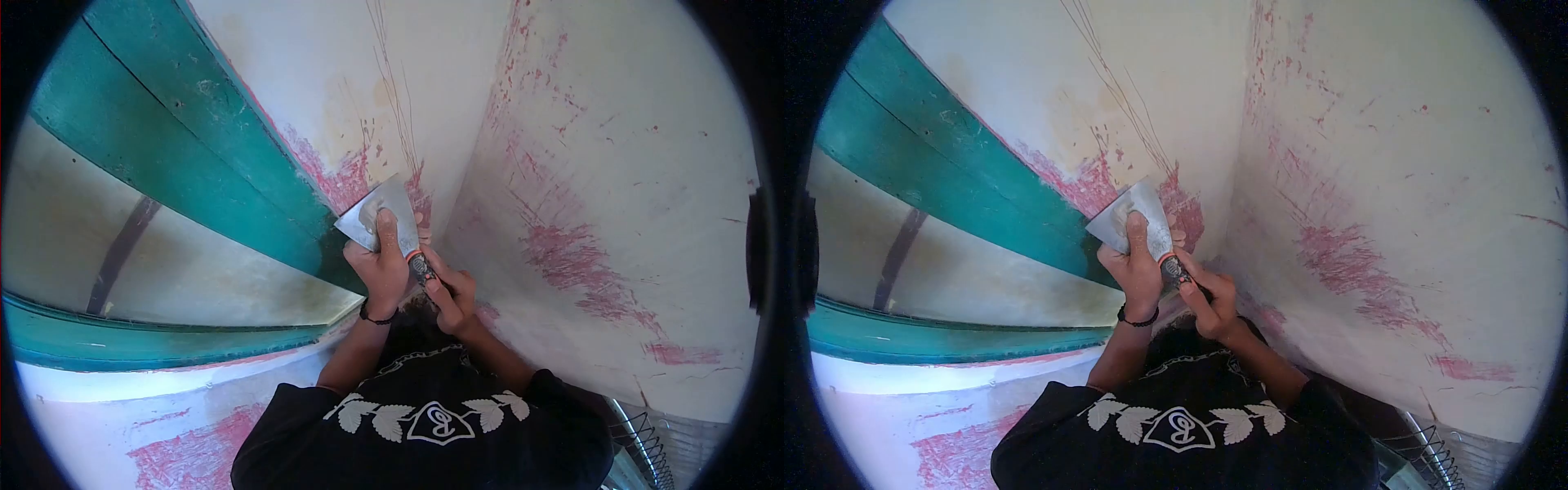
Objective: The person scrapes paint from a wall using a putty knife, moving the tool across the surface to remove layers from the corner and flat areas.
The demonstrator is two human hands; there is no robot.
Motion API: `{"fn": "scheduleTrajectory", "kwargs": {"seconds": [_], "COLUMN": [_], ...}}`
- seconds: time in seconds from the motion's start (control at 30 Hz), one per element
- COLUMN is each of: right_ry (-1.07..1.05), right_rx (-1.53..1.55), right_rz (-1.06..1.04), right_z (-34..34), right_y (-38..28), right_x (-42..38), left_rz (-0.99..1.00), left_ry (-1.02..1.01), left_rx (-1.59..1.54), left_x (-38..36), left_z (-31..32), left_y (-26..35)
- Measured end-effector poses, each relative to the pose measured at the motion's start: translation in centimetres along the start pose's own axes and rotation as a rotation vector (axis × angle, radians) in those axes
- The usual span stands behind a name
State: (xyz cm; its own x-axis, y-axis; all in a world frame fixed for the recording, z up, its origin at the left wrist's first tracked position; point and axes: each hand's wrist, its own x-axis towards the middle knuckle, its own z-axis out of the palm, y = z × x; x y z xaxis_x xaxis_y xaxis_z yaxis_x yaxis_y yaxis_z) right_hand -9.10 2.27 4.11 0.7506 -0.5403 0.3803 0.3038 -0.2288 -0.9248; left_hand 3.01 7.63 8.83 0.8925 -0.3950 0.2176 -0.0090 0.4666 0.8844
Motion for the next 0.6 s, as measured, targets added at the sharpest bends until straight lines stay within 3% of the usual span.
{"fn": "scheduleTrajectory", "kwargs": {"seconds": [0.13,0.23,0.33,0.6], "right_ry": [-0.069,0.019,-0.030,-0.037], "right_rx": [0.050,0.006,0.094,0.037], "right_rz": [0.104,-0.205,0.054,-0.036], "right_z": [-1.1,-0.2,-0.7,-1.2], "right_y": [0.4,1.4,-0.1,0.4], "right_x": [-0.3,1.4,0.8,0.3], "left_rz": [0.039,0.091,0.083,0.015], "left_ry": [0.018,0.007,0.012,0.046], "left_rx": [0.009,0.039,0.036,-0.037], "left_x": [-0.3,0.6,0.4,0.0], "left_z": [0.2,0.5,0.6,0.7], "left_y": [-0.4,0.0,-0.2,-0.8]}}
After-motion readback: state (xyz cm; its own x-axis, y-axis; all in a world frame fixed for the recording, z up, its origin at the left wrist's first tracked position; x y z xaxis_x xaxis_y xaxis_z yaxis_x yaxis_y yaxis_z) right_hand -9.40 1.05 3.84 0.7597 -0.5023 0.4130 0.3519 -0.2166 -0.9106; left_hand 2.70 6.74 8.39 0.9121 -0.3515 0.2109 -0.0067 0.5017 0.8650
